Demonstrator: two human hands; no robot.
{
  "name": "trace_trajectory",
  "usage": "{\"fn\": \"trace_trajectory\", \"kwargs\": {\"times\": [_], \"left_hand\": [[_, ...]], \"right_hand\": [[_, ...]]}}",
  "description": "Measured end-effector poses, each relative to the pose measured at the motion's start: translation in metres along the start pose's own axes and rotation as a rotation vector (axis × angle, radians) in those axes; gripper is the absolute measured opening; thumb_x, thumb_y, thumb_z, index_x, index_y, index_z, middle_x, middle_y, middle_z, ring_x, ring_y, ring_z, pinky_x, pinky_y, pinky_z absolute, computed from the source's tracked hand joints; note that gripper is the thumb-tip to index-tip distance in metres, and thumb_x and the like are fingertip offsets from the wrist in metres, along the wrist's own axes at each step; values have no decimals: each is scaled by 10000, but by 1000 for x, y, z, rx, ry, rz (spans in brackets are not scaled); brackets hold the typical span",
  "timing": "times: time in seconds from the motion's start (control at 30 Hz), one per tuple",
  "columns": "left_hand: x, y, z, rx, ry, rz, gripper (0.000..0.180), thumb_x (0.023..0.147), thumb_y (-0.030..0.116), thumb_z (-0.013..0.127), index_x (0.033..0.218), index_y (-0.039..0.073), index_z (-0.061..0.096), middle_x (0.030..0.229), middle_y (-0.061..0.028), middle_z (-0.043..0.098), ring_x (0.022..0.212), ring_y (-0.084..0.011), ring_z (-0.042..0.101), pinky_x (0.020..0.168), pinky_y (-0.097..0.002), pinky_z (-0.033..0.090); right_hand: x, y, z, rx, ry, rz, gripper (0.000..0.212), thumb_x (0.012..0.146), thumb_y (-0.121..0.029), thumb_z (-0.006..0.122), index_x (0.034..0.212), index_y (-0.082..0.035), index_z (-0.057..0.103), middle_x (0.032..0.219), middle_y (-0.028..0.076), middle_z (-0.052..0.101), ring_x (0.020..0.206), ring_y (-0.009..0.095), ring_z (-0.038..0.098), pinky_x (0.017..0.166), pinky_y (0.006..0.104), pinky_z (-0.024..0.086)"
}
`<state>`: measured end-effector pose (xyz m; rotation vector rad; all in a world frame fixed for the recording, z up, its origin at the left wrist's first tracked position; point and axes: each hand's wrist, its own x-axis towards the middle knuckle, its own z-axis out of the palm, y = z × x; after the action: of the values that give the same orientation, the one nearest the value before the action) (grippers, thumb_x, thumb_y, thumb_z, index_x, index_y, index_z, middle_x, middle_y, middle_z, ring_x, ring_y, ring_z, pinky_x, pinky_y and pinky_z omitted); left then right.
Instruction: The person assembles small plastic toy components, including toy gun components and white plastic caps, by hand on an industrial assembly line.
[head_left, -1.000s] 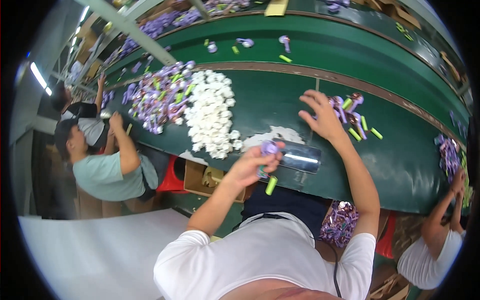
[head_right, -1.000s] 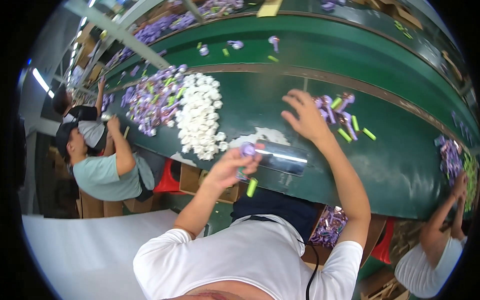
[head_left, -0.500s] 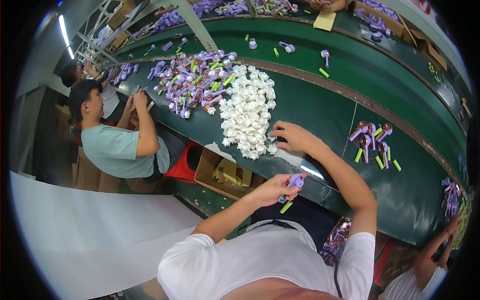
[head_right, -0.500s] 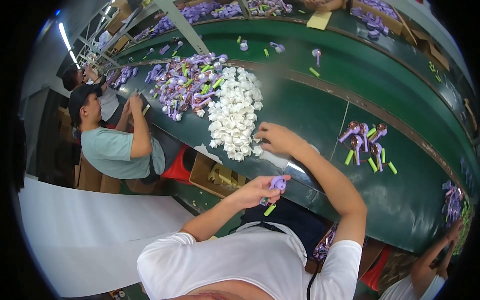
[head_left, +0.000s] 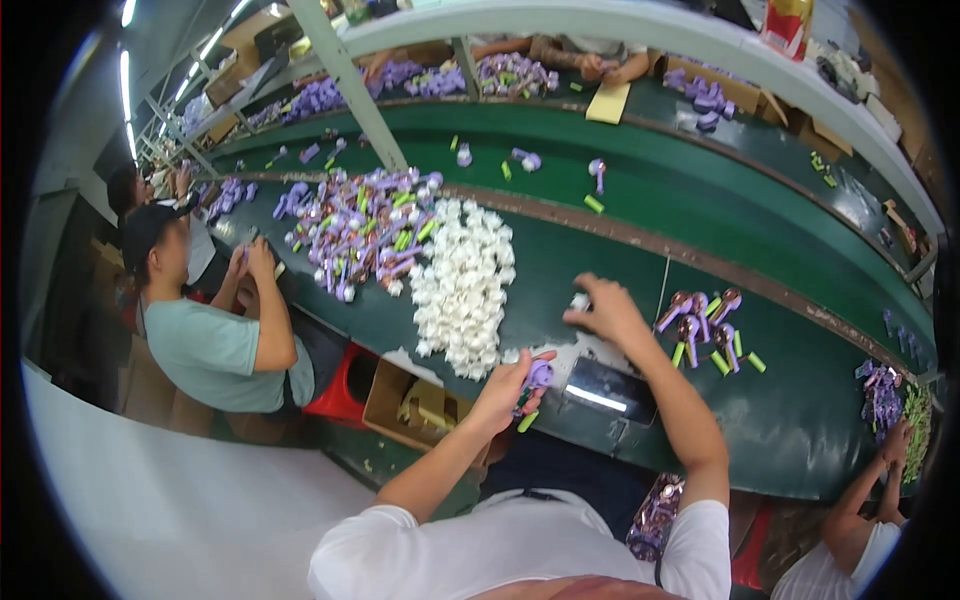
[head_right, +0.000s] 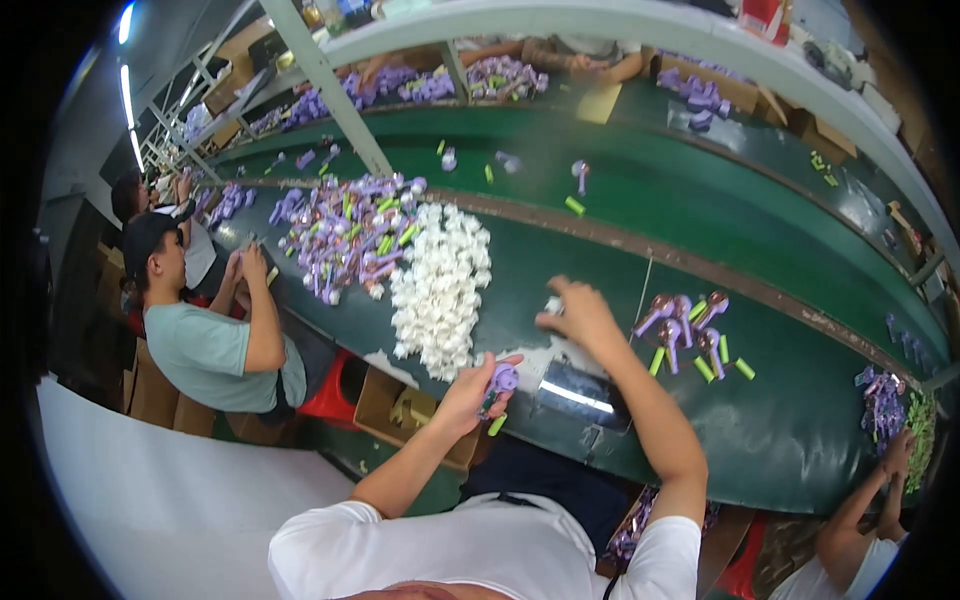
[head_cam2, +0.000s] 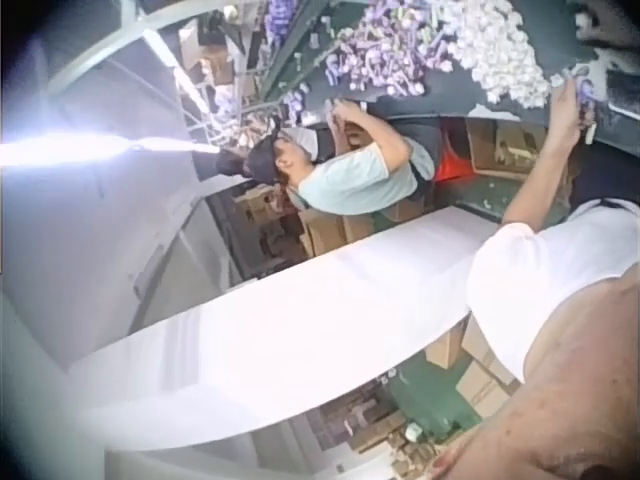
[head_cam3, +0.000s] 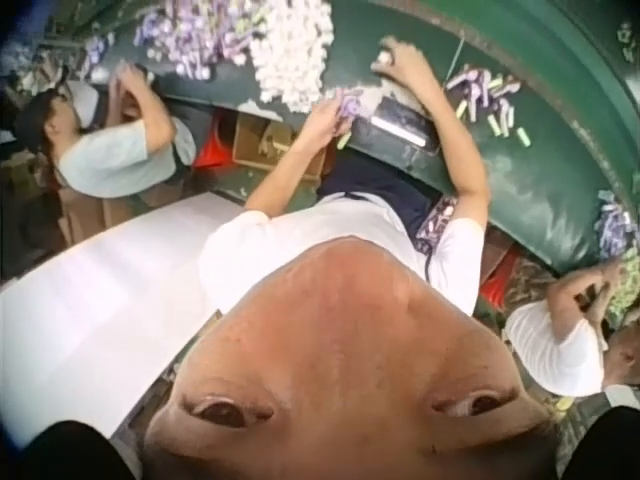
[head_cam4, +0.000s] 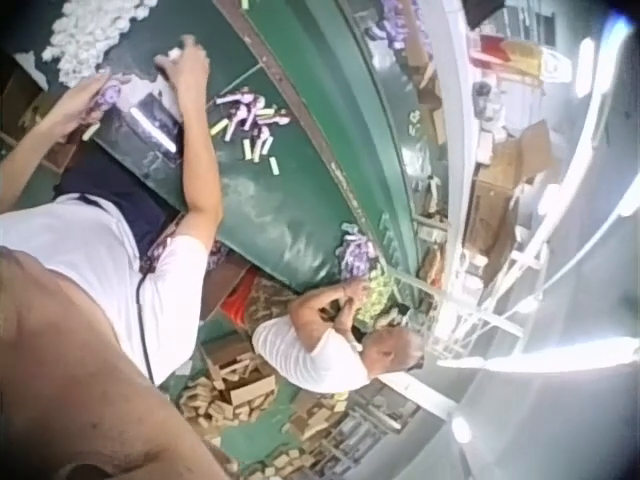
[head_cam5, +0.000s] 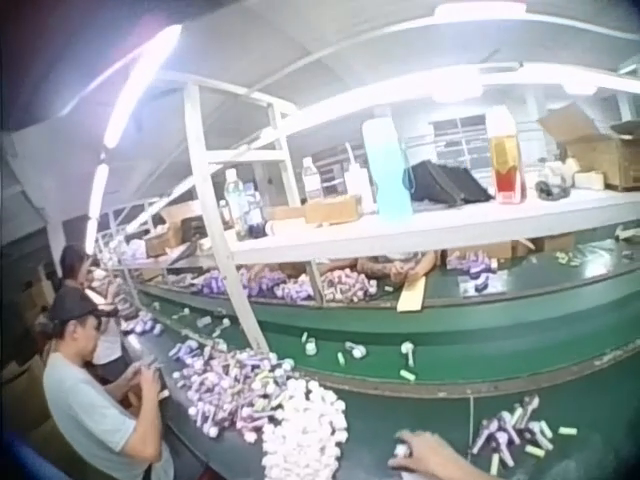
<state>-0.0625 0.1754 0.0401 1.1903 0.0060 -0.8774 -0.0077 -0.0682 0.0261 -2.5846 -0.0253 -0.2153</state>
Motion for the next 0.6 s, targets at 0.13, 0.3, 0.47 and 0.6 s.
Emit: {"fn": "trace_trajectory", "kwargs": {"times": [0.13, 0.3, 0.47, 0.6], "left_hand": [[16, 9, 3, -32, 105, 107, 597, 1048, 499, 333, 1334, 17, 539, 689, 4, 485, 549, -83, 457, 598, -288, 516], [44, 23, 6, -94, 62, 218, 562, 1057, 457, 352, 1361, 7, 495, 725, -7, 504, 575, -88, 475, 620, -293, 515], [64, 25, 39, -66, 57, 375, 500, 1066, 404, 376, 1300, -18, 509, 803, -30, 552, 654, -95, 511, 634, -275, 474], [74, 21, 56, 3, 43, 453, 437, 1056, 378, 430, 1211, -18, 530, 852, -28, 585, 659, -76, 515, 595, -239, 441]], "right_hand": [[-5, 6, 18, 49, -83, -123, 372, 753, -163, 770, 1072, -27, 634, 971, 180, 668, 883, 344, 668, 796, 420, 541], [-17, -2, -14, 503, -119, 65, 331, 771, -83, 778, 1044, 15, 617, 895, 95, 671, 766, 162, 671, 720, 286, 548], [-52, -29, -35, 755, 65, -178, 310, 798, -14, 768, 1053, 25, 595, 854, 42, 649, 739, 79, 619, 664, 224, 517], [-62, -29, -40, 722, 224, -157, 297, 791, -41, 782, 1028, 28, 617, 814, 52, 644, 682, 88, 599, 619, 233, 498]]}}
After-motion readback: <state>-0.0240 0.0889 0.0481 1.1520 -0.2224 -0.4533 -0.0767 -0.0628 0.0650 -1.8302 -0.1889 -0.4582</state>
